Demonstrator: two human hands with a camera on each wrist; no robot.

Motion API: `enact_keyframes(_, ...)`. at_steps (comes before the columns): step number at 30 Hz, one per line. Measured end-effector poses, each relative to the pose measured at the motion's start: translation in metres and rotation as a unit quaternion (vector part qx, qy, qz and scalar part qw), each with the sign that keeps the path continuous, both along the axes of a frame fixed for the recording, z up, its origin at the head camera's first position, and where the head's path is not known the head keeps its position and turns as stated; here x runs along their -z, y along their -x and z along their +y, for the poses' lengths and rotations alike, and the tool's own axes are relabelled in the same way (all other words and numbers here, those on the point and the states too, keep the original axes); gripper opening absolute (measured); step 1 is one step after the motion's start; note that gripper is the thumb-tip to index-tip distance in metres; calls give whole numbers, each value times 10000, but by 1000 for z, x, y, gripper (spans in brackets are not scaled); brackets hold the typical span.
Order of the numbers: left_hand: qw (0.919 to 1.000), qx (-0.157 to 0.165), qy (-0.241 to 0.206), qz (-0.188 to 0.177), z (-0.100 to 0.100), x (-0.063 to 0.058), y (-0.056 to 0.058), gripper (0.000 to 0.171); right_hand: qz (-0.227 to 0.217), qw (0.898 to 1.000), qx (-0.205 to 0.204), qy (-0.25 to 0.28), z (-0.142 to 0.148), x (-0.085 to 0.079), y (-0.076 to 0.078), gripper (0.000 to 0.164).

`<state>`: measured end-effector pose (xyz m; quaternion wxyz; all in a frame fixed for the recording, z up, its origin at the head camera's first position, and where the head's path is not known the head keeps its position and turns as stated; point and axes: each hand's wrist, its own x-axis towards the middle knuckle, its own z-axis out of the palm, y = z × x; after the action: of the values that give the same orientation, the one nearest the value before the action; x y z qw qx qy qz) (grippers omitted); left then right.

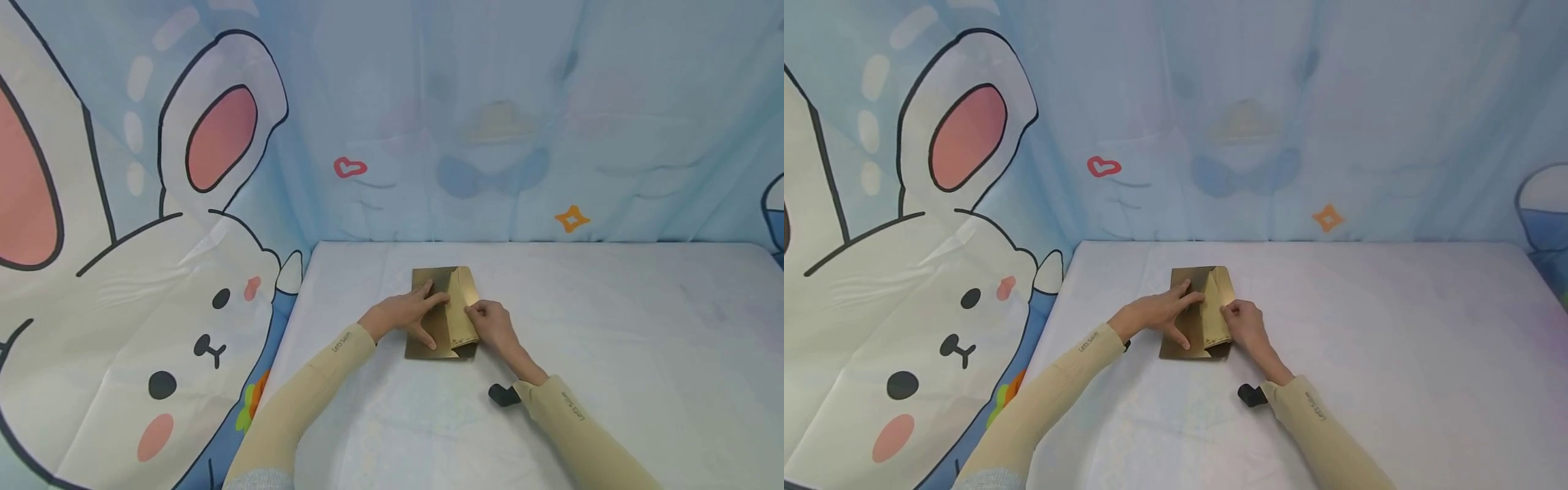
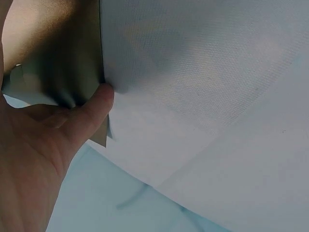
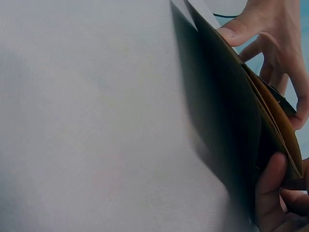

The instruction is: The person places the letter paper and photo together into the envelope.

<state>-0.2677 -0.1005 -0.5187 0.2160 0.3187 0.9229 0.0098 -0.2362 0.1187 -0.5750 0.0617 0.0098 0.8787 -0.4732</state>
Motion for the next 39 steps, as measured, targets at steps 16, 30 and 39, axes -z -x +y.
enact_keyframes(16,9998,18,-179,-23,0,0,5,105,212,9995,163,-180,5,-1,2,29)
enact_keyframes(30,9999,-115,-39,-79,6,-4,4,106,-208,9984,-525,-22,-5,-8,9,31)
enact_keyframes(39,10000,-75,-5,-59,6,-3,5,105,-290,9940,-1015,-280,-8,-6,16,33)
